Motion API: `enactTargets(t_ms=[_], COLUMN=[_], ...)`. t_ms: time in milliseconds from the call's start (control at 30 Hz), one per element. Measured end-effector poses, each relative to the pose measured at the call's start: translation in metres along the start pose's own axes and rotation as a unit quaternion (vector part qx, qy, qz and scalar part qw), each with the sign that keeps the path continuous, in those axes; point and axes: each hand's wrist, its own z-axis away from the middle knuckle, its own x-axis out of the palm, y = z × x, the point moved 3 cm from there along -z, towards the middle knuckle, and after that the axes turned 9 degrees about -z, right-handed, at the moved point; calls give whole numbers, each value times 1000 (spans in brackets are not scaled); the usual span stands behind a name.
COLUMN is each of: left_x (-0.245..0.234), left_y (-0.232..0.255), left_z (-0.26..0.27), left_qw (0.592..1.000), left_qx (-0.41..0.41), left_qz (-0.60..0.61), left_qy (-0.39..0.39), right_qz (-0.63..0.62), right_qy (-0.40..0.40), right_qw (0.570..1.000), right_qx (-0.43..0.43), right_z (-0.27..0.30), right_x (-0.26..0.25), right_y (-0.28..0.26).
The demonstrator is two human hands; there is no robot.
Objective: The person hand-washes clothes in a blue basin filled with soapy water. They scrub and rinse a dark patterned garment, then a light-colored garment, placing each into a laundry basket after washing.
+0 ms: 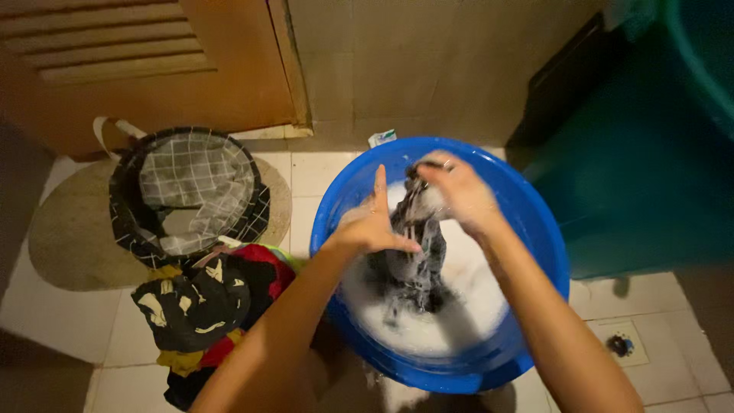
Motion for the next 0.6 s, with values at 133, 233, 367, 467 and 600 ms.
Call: enactTargets(t_ms=[133,233,367,467,600], left_x=[4,9,-5,-23,-34], left_y=[21,35,48,58,87], left_z=[-6,-16,-6,12,24], left_qw=[908,909,887,848,757], left_qx=[333,313,281,292,295], left_qz=[212,218,256,279,-99], left_qy=[143,170,262,343,575], right_qz=[-190,-289,-388,-431,-451], right_qy=[-38,19,20,-28,-102], right_qw=[974,948,915,893,876], right_qx=[-114,-130,-111,-126,-135], right_z=[36,58,70,78,77], right_x=[16,16,18,27,37], right_y=[-83,-112,-150,-179,-208])
